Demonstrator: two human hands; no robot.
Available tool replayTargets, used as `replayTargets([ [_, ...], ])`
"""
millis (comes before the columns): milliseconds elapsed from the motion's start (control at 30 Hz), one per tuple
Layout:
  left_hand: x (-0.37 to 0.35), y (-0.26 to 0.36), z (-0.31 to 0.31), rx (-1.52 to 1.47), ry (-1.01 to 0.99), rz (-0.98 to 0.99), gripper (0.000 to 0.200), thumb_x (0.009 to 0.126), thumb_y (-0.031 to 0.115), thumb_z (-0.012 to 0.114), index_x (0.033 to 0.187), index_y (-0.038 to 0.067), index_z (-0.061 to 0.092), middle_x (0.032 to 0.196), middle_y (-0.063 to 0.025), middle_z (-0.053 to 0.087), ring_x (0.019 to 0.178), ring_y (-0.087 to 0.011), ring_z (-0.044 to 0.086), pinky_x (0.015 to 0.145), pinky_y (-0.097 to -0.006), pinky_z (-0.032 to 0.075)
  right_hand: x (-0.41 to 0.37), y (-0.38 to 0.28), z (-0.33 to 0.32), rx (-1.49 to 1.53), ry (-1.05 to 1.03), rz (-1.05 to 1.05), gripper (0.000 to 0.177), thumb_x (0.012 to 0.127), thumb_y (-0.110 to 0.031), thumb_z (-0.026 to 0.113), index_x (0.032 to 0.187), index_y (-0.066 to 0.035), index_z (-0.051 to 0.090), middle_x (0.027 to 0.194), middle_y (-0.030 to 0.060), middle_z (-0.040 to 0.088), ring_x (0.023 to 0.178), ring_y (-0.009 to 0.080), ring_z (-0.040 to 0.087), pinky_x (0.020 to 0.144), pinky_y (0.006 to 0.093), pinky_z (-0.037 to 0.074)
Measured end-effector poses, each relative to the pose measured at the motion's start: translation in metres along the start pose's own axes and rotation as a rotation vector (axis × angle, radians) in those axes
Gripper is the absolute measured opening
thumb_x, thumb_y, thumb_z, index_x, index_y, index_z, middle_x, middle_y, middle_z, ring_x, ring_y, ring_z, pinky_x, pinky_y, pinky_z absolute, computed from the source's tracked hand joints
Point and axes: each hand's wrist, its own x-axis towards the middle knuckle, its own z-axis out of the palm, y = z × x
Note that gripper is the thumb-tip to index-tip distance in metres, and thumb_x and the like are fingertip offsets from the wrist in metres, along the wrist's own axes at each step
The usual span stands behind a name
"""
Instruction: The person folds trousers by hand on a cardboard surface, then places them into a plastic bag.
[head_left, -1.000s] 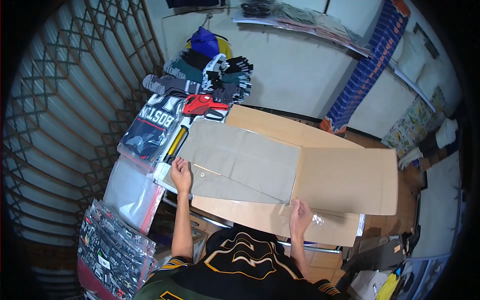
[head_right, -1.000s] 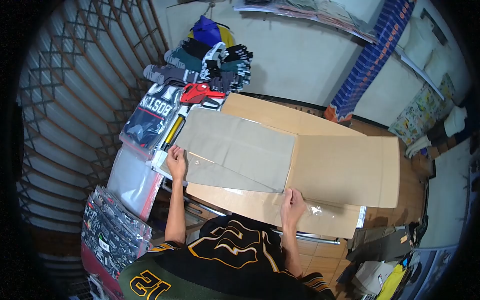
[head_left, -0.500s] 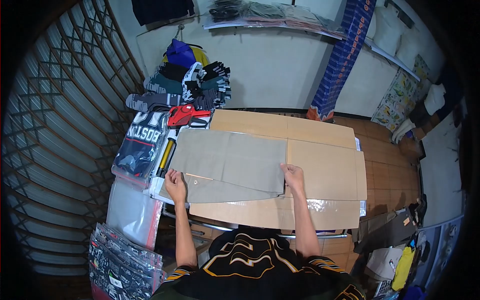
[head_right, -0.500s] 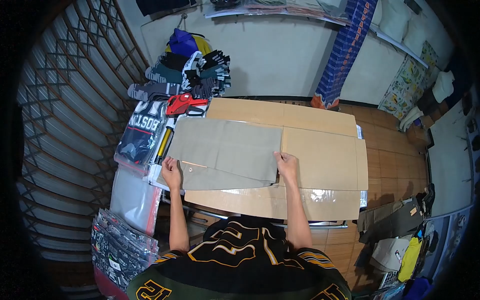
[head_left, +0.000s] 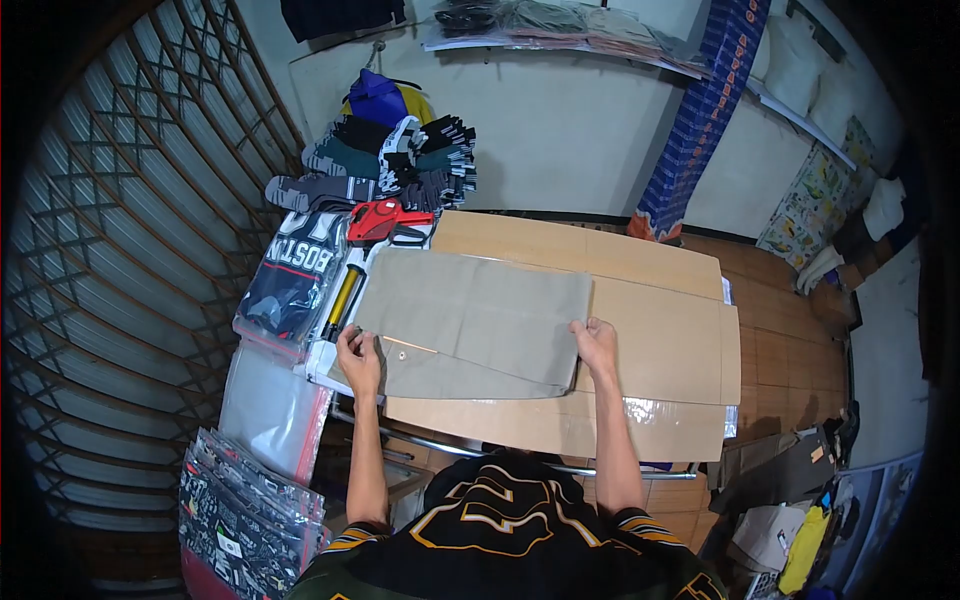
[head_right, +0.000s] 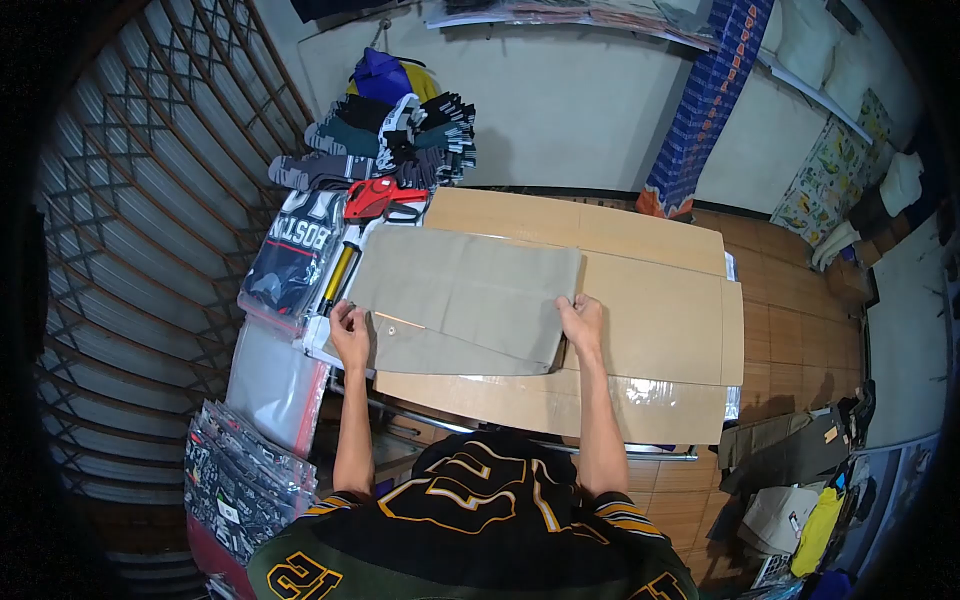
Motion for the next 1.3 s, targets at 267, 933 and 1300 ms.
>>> replayTargets([
  [267, -0.024, 0.053, 0.016, 0.123, -0.168, 0.097, 0.039, 0.093, 0.012, 0.067, 0.129, 0.000, 0.057, 0.125, -0.0171, 0.064, 0.115, -0.0278, 0.061, 0.095, -0.0412, 0.049, 0.001, 0.032, -0.096, 0.026, 0.090, -0.021, 0.022, 0.082, -0.014, 0.067, 0.084, 0.008, 0.069, 0.075, 0.0078, 0.068, 0.064, 0.0115, 0.059, 0.058, 0.0284, 0.047],
  [933, -0.065, 0.080, 0.128, 0.224, -0.362, 0.048, 0.040, 0.082, 0.018, 0.080, 0.114, -0.003, 0.068, 0.100, -0.0139, 0.069, 0.088, -0.0211, 0.066, 0.079, -0.0336, 0.054, -0.003, 0.066, -0.200, -0.363, 0.386, -0.042, 0.035, 0.075, -0.022, 0.078, 0.097, 0.005, 0.071, 0.079, 0.0191, 0.071, 0.073, 0.0323, 0.070, 0.070, 0.0413, 0.054],
  [1300, -0.052, 0.048, 0.134, 0.162, -0.355, 0.025, 0.033, 0.087, 0.028, 0.077, 0.082, -0.001, 0.065, 0.066, -0.0021, 0.059, 0.060, -0.0095, 0.049, 0.055, -0.0294, 0.041, 0.011, 0.076, -0.193, -0.381, 0.391, -0.153, 0.028, 0.074, -0.016, 0.080, 0.090, 0.006, 0.071, 0.070, 0.0118, 0.071, 0.061, 0.0181, 0.065, 0.060, 0.0335, 0.052],
])
